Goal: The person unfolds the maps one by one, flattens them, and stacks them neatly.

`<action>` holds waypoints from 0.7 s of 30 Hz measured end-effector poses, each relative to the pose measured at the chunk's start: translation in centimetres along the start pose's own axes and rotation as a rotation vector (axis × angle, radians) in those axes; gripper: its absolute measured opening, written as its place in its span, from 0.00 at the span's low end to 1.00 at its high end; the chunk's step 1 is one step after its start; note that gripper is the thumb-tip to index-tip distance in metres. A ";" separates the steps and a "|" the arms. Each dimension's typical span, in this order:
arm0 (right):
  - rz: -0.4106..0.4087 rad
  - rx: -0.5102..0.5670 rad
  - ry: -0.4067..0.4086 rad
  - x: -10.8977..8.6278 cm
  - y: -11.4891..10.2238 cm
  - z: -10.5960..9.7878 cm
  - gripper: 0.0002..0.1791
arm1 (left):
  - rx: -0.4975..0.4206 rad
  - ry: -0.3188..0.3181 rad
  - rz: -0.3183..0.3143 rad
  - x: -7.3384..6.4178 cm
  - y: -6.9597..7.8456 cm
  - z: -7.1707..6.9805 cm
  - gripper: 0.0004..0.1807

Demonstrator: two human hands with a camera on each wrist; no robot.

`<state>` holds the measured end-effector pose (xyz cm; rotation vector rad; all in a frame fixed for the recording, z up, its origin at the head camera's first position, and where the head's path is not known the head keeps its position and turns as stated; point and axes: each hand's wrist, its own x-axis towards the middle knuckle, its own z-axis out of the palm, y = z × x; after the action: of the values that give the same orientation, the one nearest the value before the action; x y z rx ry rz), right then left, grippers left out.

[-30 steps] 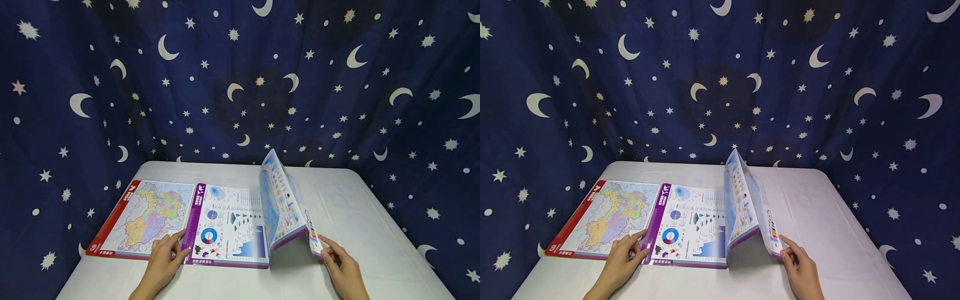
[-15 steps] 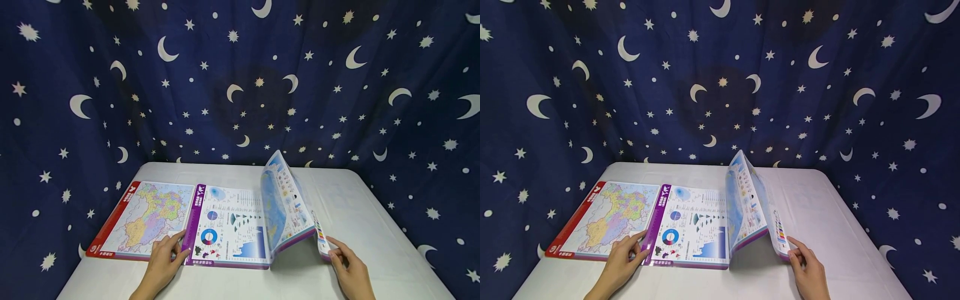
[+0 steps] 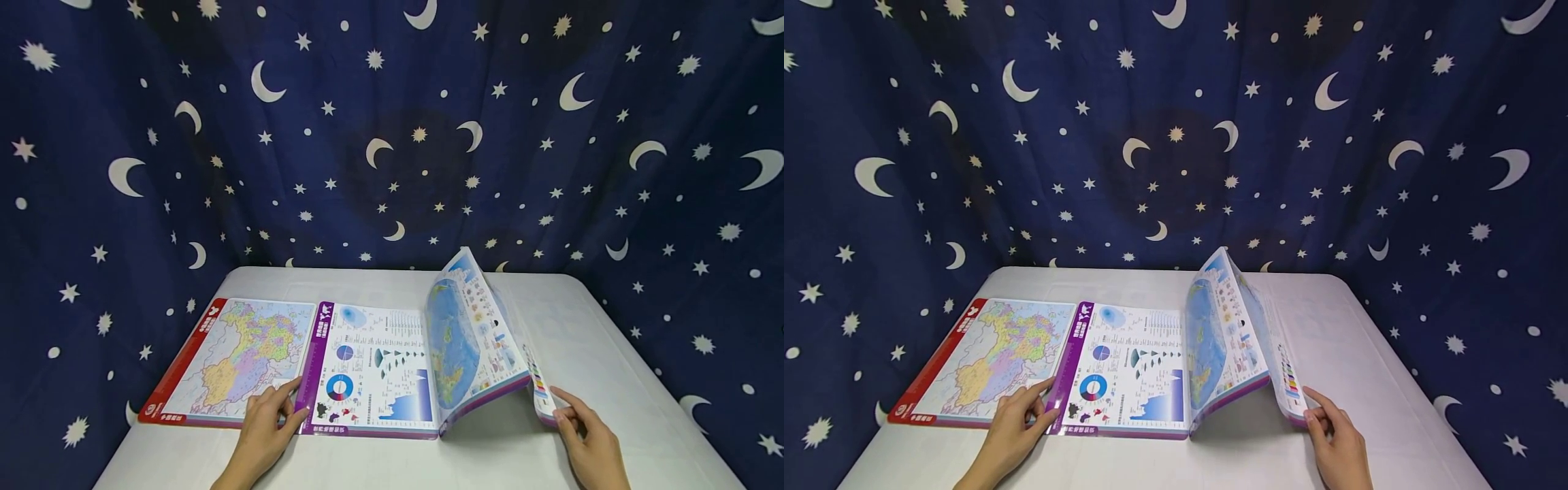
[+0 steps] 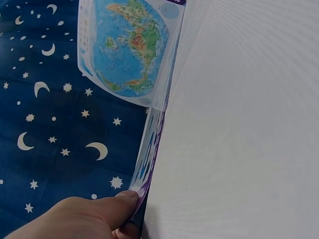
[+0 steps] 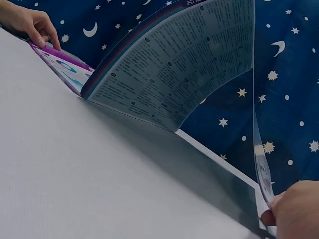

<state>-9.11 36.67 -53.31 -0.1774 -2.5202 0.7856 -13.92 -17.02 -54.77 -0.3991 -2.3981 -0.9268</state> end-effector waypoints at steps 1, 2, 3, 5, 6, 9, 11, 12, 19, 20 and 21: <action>0.005 0.000 -0.003 0.0 0.0 -0.1 0.20 | 0.001 -0.002 -0.003 0.0 0.0 0.0 0.31; 0.007 0.001 -0.002 0.0 0.1 -0.1 0.19 | 0.002 -0.003 -0.007 0.0 0.1 -0.1 0.31; 0.008 0.001 -0.002 0.0 0.2 -0.2 0.19 | 0.003 -0.004 -0.009 0.0 0.1 -0.1 0.31; 0.012 -0.003 -0.001 0.0 0.4 -0.3 0.19 | 0.002 -0.004 -0.009 0.0 0.1 -0.1 0.30; 0.014 -0.004 0.000 0.0 0.5 -0.4 0.18 | 0.002 -0.003 -0.009 0.0 0.1 -0.1 0.30; 0.022 -0.015 0.002 0.1 0.9 -0.7 0.18 | 0.002 -0.004 -0.009 0.0 0.1 -0.1 0.30; 0.032 -0.025 0.007 0.1 1.1 -0.9 0.18 | 0.005 -0.006 -0.013 0.0 0.1 -0.1 0.30; 0.040 -0.027 0.010 0.1 1.2 -1.0 0.18 | 0.006 -0.007 -0.015 0.0 0.1 -0.1 0.30; 0.081 -0.051 0.010 0.1 1.6 -1.5 0.18 | 0.008 -0.014 -0.025 -0.1 0.2 -0.1 0.30; 0.083 -0.052 0.009 0.1 1.7 -1.6 0.18 | 0.009 -0.014 -0.025 -0.1 0.2 -0.1 0.30; 0.084 -0.057 0.010 0.1 1.8 -1.7 0.18 | 0.009 -0.014 -0.024 -0.1 0.2 -0.1 0.30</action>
<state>-8.43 39.02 -53.05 -0.3074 -2.5414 0.7439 -13.74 -17.01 -54.64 -0.3748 -2.4243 -0.9259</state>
